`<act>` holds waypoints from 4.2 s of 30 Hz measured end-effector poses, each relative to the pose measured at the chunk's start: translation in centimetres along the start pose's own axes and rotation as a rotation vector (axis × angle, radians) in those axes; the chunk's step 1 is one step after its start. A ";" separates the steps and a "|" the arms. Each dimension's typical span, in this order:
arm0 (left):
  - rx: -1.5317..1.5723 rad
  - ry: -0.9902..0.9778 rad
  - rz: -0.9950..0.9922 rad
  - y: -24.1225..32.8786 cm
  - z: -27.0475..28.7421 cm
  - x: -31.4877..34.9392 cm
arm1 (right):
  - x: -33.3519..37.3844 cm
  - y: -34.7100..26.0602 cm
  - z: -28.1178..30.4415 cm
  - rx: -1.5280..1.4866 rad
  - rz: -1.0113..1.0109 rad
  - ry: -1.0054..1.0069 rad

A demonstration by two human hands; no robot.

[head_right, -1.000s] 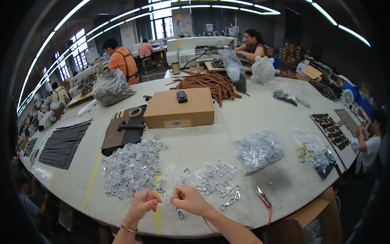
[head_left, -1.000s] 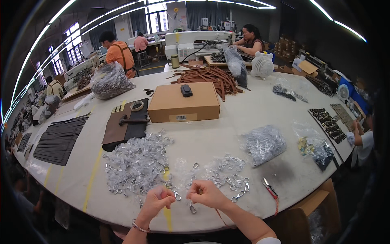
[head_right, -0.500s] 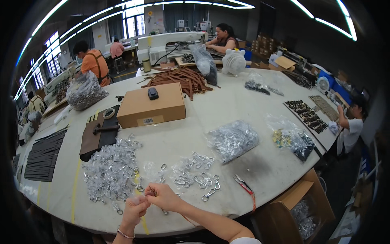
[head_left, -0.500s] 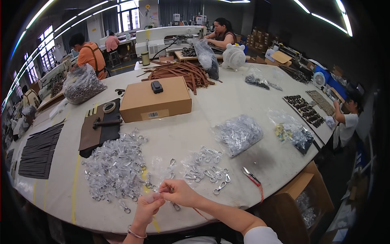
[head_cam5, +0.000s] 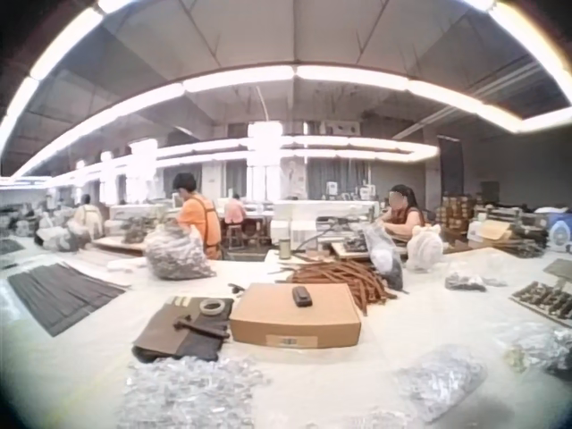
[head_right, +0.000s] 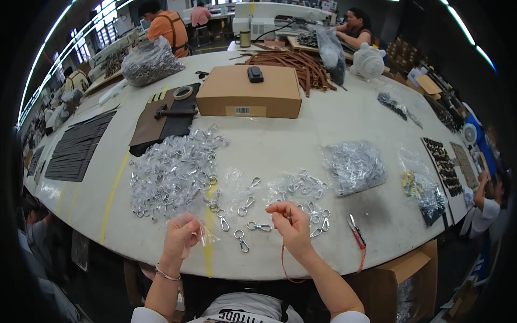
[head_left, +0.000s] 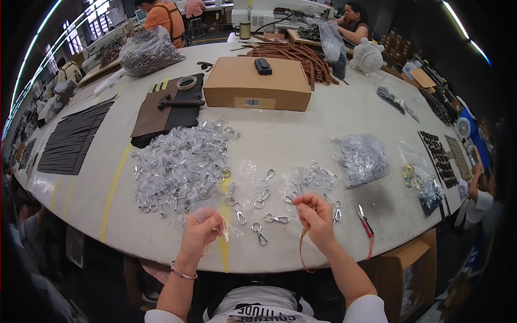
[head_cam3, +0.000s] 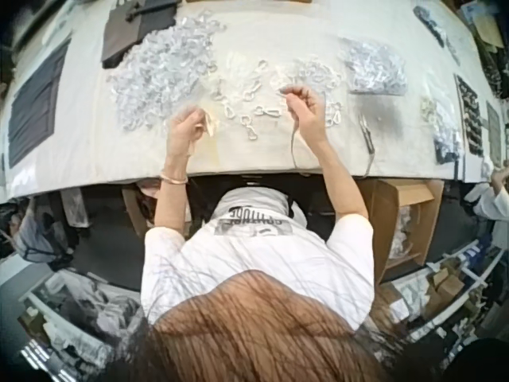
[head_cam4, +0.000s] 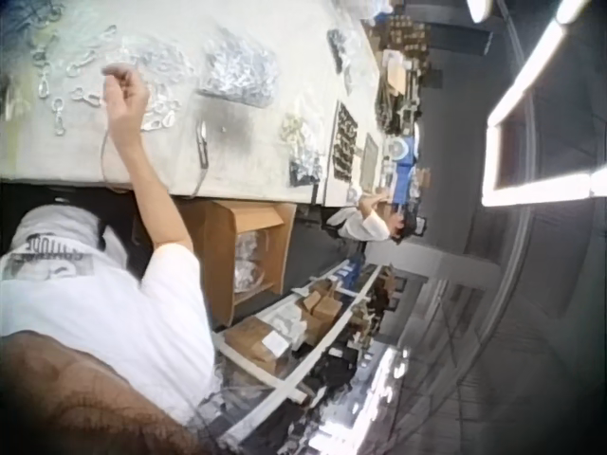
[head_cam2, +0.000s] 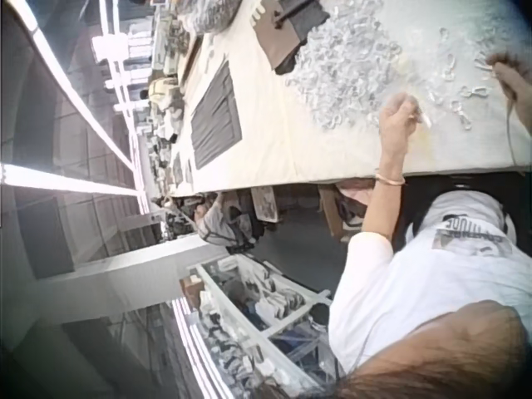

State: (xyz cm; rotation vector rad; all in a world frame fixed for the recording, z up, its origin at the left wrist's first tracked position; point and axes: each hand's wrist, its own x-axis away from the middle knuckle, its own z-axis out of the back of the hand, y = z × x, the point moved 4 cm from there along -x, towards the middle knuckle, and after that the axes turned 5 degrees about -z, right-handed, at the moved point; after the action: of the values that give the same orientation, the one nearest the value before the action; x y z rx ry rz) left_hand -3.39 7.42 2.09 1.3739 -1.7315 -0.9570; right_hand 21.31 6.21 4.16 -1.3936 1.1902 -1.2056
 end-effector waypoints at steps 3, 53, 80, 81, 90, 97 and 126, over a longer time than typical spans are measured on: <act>0.050 0.071 0.042 -0.1 0.5 0.6 | 1.7 2.5 0.1 0.020 0.130 0.065; 0.389 -0.161 0.415 -4.8 -4.7 2.6 | 2.8 -0.3 -4.6 0.467 0.832 -0.054; -0.531 -0.044 -0.237 -4.4 -3.6 2.9 | 0.5 -0.3 -4.9 0.138 -0.440 -0.602; -0.534 -0.027 -0.276 -4.3 -3.7 2.9 | 0.9 0.1 -5.3 0.184 -0.347 -0.620; -0.494 -0.045 -0.216 -4.8 -3.6 2.8 | 0.5 1.6 -5.9 0.605 0.209 -0.381; -0.274 0.019 -0.013 -3.9 -4.1 2.4 | 1.1 -0.9 -6.0 0.954 0.262 -0.214; -0.688 0.127 -0.274 2.2 1.6 -0.2 | -1.5 -0.7 -6.9 0.591 -0.001 -0.252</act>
State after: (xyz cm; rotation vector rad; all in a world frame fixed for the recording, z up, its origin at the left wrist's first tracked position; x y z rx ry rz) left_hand -5.73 8.18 3.30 1.1772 -0.9803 -1.4132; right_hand 14.46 7.48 5.37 -1.0522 0.5869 -1.2105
